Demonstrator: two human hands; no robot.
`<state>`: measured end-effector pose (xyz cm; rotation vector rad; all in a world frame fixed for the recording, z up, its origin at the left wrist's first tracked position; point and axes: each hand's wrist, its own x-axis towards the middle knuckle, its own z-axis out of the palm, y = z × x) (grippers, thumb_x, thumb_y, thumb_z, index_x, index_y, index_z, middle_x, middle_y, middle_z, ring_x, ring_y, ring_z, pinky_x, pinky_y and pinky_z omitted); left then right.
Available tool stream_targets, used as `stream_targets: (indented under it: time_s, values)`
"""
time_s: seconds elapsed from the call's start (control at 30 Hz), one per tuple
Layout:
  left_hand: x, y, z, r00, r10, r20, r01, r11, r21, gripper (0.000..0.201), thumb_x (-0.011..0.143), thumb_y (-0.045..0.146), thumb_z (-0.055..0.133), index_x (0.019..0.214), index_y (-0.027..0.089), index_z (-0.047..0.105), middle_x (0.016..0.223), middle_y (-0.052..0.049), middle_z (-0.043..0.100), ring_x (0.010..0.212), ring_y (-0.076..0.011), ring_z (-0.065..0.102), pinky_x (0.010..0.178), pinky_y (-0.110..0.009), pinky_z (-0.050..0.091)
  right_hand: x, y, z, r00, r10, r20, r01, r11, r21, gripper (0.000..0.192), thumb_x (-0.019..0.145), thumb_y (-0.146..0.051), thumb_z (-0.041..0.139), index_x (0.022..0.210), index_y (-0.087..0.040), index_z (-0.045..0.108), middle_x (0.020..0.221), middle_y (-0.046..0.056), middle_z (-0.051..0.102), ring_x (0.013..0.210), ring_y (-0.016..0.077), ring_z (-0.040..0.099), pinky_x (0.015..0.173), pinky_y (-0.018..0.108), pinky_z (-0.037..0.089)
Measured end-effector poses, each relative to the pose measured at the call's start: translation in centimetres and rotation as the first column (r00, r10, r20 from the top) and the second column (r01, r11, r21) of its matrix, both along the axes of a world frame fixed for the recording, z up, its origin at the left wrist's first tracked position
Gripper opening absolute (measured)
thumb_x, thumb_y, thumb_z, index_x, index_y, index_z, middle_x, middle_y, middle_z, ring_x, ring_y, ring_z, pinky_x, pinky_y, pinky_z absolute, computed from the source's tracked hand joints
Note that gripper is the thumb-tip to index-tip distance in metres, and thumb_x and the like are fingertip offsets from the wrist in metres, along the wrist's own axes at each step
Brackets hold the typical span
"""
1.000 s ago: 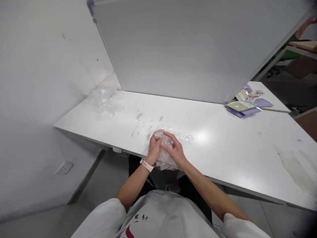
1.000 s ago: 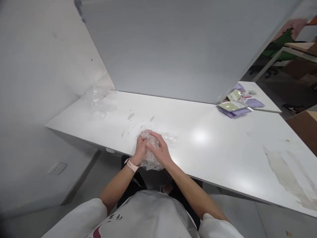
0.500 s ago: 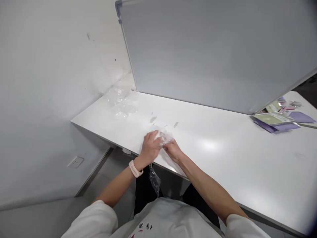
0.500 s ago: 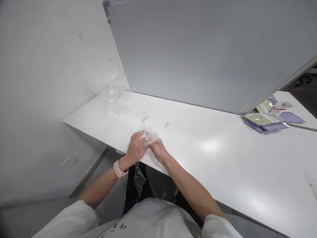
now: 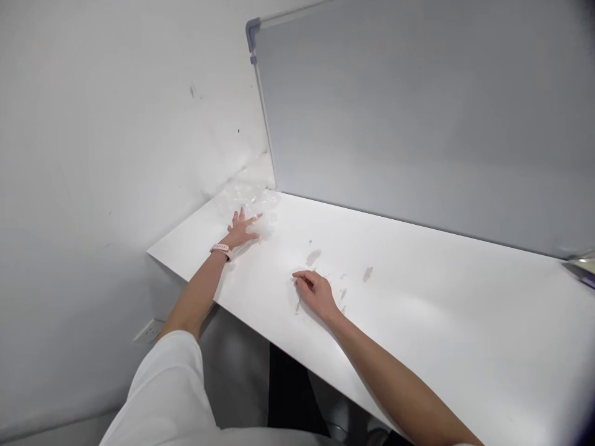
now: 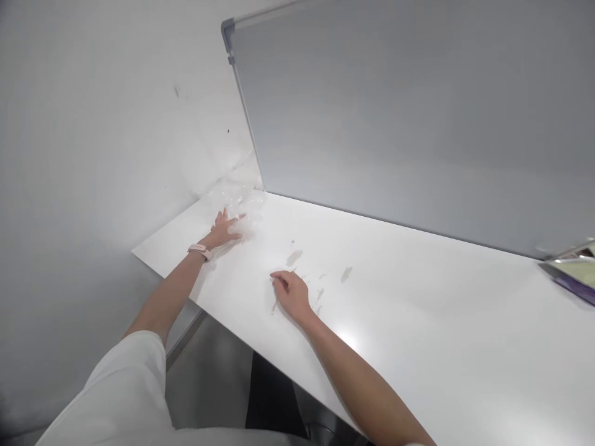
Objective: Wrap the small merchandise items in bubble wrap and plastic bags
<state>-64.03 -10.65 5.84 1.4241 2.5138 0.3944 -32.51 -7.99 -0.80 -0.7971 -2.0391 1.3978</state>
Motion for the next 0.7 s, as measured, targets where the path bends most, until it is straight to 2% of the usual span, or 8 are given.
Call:
stream_targets:
  time_s: [0.07, 0.13, 0.27, 0.37, 0.47, 0.57, 0.63, 0.7]
  values:
    - [-1.8, 2.4, -0.7, 0.994, 0.106, 0.038, -0.106, 0.994, 0.018, 0.096, 0.078, 0.053, 0.074, 0.158, 0.031, 0.027, 0.168, -0.015, -0.01, 0.151, -0.0494, 0.0, 0.109, -0.072, 0.022, 0.0, -0.1, 0.1, 1.0, 0.003, -0.001, -0.003, 1.0, 0.008, 0.027, 0.092, -0.03, 0.047, 0.101, -0.025, 0.072, 0.09, 0.002, 0.073, 0.081, 0.0202, 0.064, 0.075, 0.035, 0.049]
    - [-3.0, 4.5, -1.7, 0.964, 0.264, 0.012, -0.264, 0.962, 0.066, 0.11, 0.074, 0.055, 0.076, 0.161, 0.029, 0.015, 0.166, -0.02, -0.013, 0.149, -0.0512, 0.01, 0.109, -0.07, 0.023, 0.1, -0.3, 0.3, 1.0, -0.004, 0.008, 0.003, 1.0, 0.011, 0.027, 0.092, -0.03, 0.048, 0.101, -0.025, 0.072, 0.087, 0.003, 0.073, 0.079, 0.0202, 0.063, 0.071, 0.034, 0.049]
    - [-5.2, 7.7, -2.6, 0.834, 0.551, 0.024, -0.54, 0.808, 0.235, 0.105, 0.08, 0.043, 0.07, 0.161, 0.021, 0.007, 0.164, -0.026, -0.011, 0.145, -0.0501, 0.022, 0.11, -0.067, 0.023, 0.2, -0.5, 0.9, 1.0, -0.017, 0.016, 0.017, 1.0, 0.019, 0.026, 0.094, -0.029, 0.047, 0.099, -0.026, 0.072, 0.081, 0.002, 0.07, 0.074, 0.0195, 0.062, 0.063, 0.031, 0.047]
    - [-8.0, 9.8, -2.2, 0.748, 0.647, 0.15, -0.659, 0.694, 0.291, 0.099, 0.086, 0.032, 0.062, 0.159, 0.011, -0.002, 0.161, -0.034, 0.007, 0.145, -0.049, 0.023, 0.11, -0.068, 0.023, 0.1, -0.4, 1.2, 1.0, -0.022, 0.008, 0.022, 0.999, 0.025, 0.026, 0.096, -0.027, 0.046, 0.098, -0.027, 0.072, 0.079, 0.002, 0.069, 0.072, 0.0194, 0.061, 0.059, 0.031, 0.046]
    - [-10.8, 12.5, -1.6, 0.687, 0.689, 0.23, -0.725, 0.625, 0.291, 0.085, 0.091, 0.023, 0.051, 0.156, -0.001, 0.003, 0.15, -0.036, 0.034, 0.143, -0.0454, 0.032, 0.111, -0.065, 0.024, -0.1, -0.3, 1.1, 0.999, -0.04, 0.01, 0.039, 0.998, 0.047, 0.026, 0.096, -0.026, 0.046, 0.097, -0.028, 0.071, 0.076, 0.002, 0.068, 0.07, 0.0198, 0.061, 0.057, 0.031, 0.045]
    - [-12.3, 15.8, -1.4, 0.698, 0.679, 0.229, -0.714, 0.633, 0.298, 0.072, 0.092, 0.016, 0.042, 0.151, -0.011, 0.01, 0.147, -0.038, 0.038, 0.143, -0.0442, 0.034, 0.112, -0.063, 0.026, -0.2, -0.3, 0.8, 0.999, -0.048, -0.011, 0.049, 0.995, 0.081, 0.025, 0.096, -0.024, 0.046, 0.097, -0.029, 0.071, 0.076, 0.003, 0.068, 0.067, 0.02, 0.061, 0.056, 0.032, 0.046]
    - [-12.4, 17.9, -1.5, 0.764, 0.609, 0.212, -0.643, 0.694, 0.324, 0.071, 0.094, 0.014, 0.039, 0.149, -0.015, 0.005, 0.149, -0.041, 0.032, 0.145, -0.0443, 0.031, 0.113, -0.062, 0.025, -0.3, -0.2, 0.7, 0.998, -0.054, -0.03, 0.057, 0.994, 0.098, 0.025, 0.095, -0.022, 0.046, 0.097, -0.03, 0.07, 0.076, 0.002, 0.068, 0.066, 0.0202, 0.061, 0.056, 0.033, 0.047]
    - [-12.3, 19.2, -1.3, 0.88, 0.443, 0.172, -0.474, 0.801, 0.366, 0.069, 0.096, 0.014, 0.035, 0.147, -0.018, 0.001, 0.15, -0.04, 0.031, 0.146, -0.0426, 0.029, 0.115, -0.059, 0.024, -0.4, -0.2, 0.6, 0.997, -0.06, -0.044, 0.064, 0.992, 0.108, 0.025, 0.095, -0.021, 0.046, 0.098, -0.03, 0.069, 0.075, 0.002, 0.068, 0.067, 0.0207, 0.062, 0.056, 0.034, 0.048]
